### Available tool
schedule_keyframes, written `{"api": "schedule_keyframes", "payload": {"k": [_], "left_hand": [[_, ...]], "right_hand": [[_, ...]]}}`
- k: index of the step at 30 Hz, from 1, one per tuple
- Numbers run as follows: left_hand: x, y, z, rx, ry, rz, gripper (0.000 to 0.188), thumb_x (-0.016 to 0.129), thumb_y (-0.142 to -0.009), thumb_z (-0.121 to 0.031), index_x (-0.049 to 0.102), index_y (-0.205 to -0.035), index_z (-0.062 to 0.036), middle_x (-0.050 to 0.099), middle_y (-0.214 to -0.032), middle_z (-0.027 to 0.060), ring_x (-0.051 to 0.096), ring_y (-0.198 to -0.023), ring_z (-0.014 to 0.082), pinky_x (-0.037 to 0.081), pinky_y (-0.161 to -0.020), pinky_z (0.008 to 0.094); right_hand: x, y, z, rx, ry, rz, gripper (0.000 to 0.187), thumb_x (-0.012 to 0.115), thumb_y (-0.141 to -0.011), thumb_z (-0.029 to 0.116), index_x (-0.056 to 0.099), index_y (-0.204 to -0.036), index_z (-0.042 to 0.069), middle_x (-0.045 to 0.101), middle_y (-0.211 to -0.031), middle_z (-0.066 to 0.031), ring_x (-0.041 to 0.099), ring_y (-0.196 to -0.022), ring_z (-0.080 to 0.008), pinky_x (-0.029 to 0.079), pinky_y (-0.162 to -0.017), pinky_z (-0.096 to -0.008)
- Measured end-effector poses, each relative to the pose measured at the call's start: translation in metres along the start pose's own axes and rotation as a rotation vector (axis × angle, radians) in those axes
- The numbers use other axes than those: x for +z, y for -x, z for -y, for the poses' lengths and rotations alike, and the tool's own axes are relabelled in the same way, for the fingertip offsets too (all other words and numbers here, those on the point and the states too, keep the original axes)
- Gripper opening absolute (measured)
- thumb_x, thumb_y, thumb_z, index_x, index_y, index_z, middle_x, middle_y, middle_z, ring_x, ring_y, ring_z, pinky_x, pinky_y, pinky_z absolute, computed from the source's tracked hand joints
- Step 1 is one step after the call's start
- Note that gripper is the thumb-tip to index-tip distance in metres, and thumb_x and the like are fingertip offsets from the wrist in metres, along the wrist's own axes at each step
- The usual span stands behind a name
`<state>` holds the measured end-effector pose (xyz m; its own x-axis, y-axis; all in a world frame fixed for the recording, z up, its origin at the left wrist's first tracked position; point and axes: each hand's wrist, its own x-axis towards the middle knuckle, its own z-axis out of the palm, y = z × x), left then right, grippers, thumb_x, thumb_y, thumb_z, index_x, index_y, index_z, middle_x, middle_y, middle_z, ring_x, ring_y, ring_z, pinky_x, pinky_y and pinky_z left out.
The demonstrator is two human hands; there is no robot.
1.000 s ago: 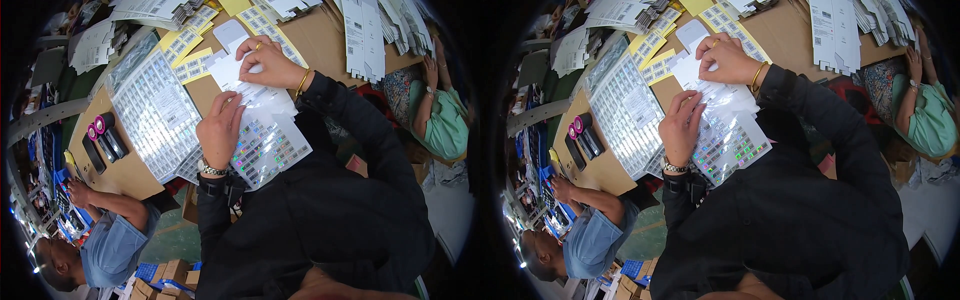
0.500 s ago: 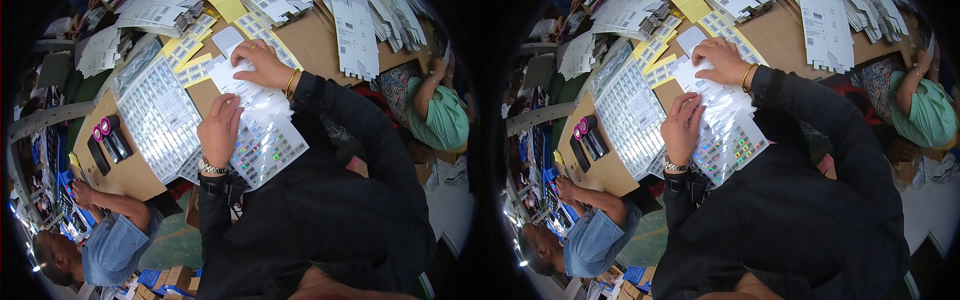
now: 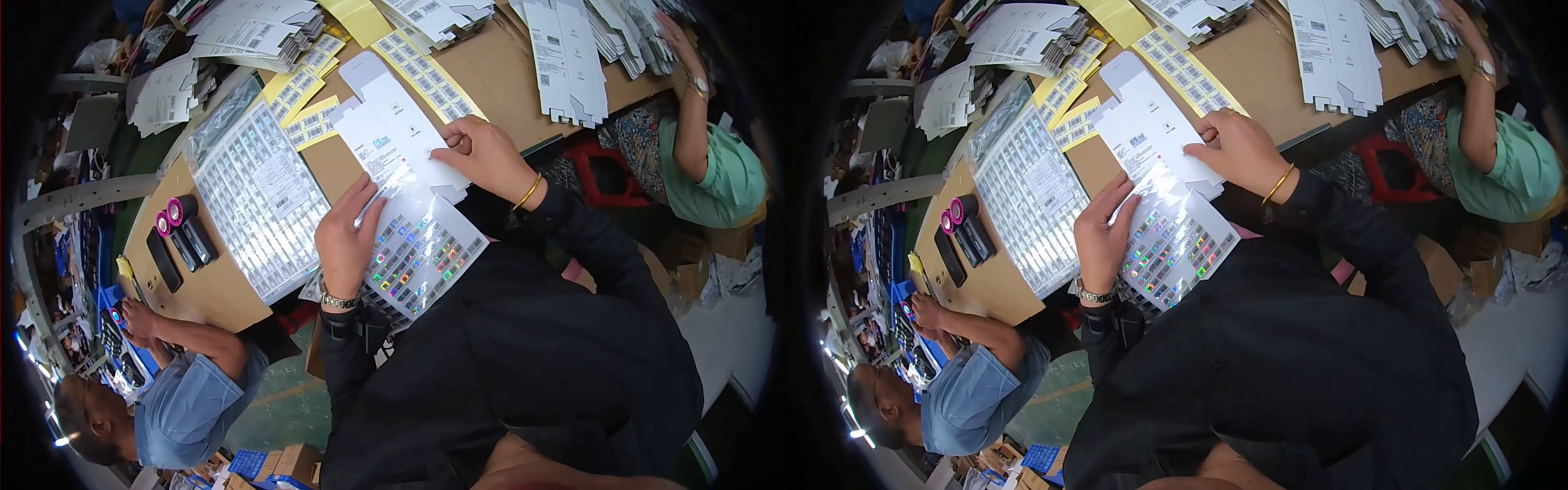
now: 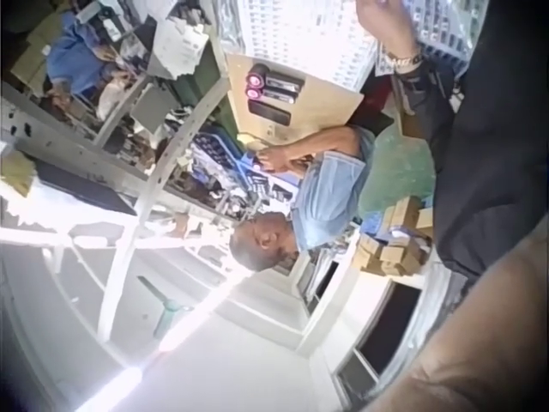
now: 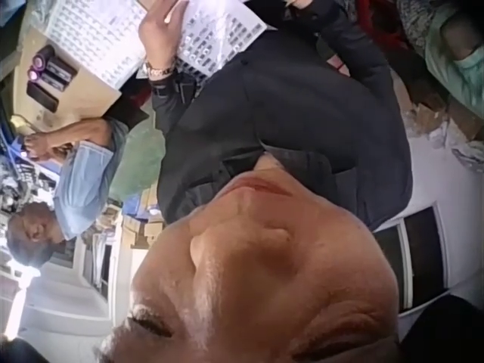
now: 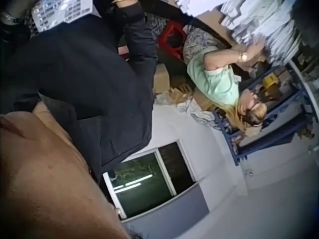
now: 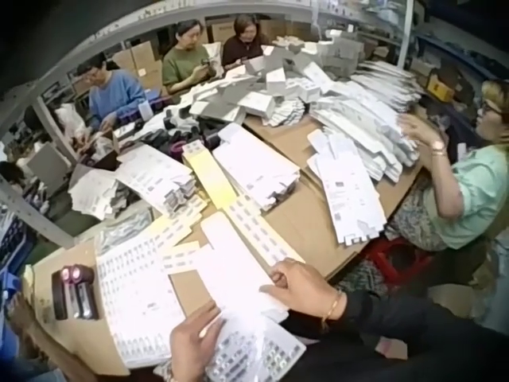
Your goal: The person picks up a stack of boxes and peels holographic stickers from a sheet by hand. They apply a sticker to each box one at a time, pressing it onto the surface before setting the box aside.
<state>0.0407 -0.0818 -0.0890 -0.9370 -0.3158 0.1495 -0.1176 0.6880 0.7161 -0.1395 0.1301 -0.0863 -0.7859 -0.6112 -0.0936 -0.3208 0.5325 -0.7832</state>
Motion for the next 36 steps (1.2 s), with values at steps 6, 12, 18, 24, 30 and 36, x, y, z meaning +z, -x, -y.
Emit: {"api": "schedule_keyframes", "payload": {"k": [6,12,18,24,30,36], "left_hand": [[0.001,0.001,-0.007,-0.03,0.037,0.025,0.023,0.077,-0.093,-0.016,0.079,-0.113,-0.0049,0.074,-0.125,0.016,0.074,-0.108,0.033,0.058,-0.091,0.0359],[-0.004,0.004,-0.007,-0.042,0.024,0.021,0.023,0.077,-0.093,-0.015,0.079,-0.113,-0.0043,0.074,-0.126,0.0168,0.074,-0.108,0.0326,0.057,-0.093,0.0368],[0.003,0.005,-0.004,-0.038,0.068,0.017,0.023,0.077,-0.092,-0.014,0.078,-0.112,-0.0029,0.073,-0.127,0.0184,0.075,-0.107,0.0318,0.057,-0.093,0.0357],[0.004,0.007,-0.007,-0.108,0.131,0.014,0.022,0.077,-0.092,-0.012,0.078,-0.111,-0.0013,0.074,-0.127,0.0189,0.076,-0.105,0.0301,0.057,-0.092,0.0347],[0.003,0.006,-0.007,-0.087,0.178,-0.01,0.021,0.077,-0.093,-0.012,0.078,-0.11,0.0006,0.077,-0.116,0.0184,0.077,-0.098,0.0271,0.058,-0.087,0.033],[-0.016,0.015,-0.008,-0.265,0.272,0.027,0.018,0.075,-0.097,-0.009,0.075,-0.108,0.0052,0.076,-0.091,0.0074,0.067,-0.08,0.0099,0.052,-0.073,0.0237]], "right_hand": [[0.014,0.012,-0.001,0.029,-0.277,-0.125,0.029,0.084,-0.088,0.013,0.069,-0.106,-0.005,0.07,-0.097,-0.0052,0.062,-0.079,-0.0086,0.054,-0.073,-0.0262],[0.015,0.01,-0.014,0.003,-0.482,-0.156,0.026,0.085,-0.087,0.013,0.072,-0.102,-0.004,0.069,-0.098,-0.005,0.062,-0.08,-0.0088,0.052,-0.076,-0.0241],[0.007,0.014,-0.007,-0.038,-0.29,-0.183,0.022,0.086,-0.082,0.013,0.074,-0.093,-0.002,0.069,-0.09,-0.0075,0.064,-0.077,-0.0154,0.053,-0.071,-0.0312],[0.013,0.024,0.018,-0.035,-0.076,-0.123,0.025,0.082,-0.09,0.016,0.073,-0.103,-0.004,0.069,-0.087,-0.0041,0.063,-0.077,-0.0109,0.052,-0.073,-0.0269],[0.019,0.02,0.011,-0.018,-0.635,-0.138,0.026,0.072,-0.1,0.014,0.071,-0.117,-0.006,0.074,-0.099,-0.0017,0.062,-0.087,-0.0049,0.052,-0.078,-0.0227],[-0.027,0.024,-0.011,-0.042,-0.56,-0.462,0.026,0.065,-0.106,0.013,0.07,-0.123,-0.006,0.072,-0.103,0.0009,0.061,-0.091,-0.0037,0.051,-0.08,-0.0213]]}}
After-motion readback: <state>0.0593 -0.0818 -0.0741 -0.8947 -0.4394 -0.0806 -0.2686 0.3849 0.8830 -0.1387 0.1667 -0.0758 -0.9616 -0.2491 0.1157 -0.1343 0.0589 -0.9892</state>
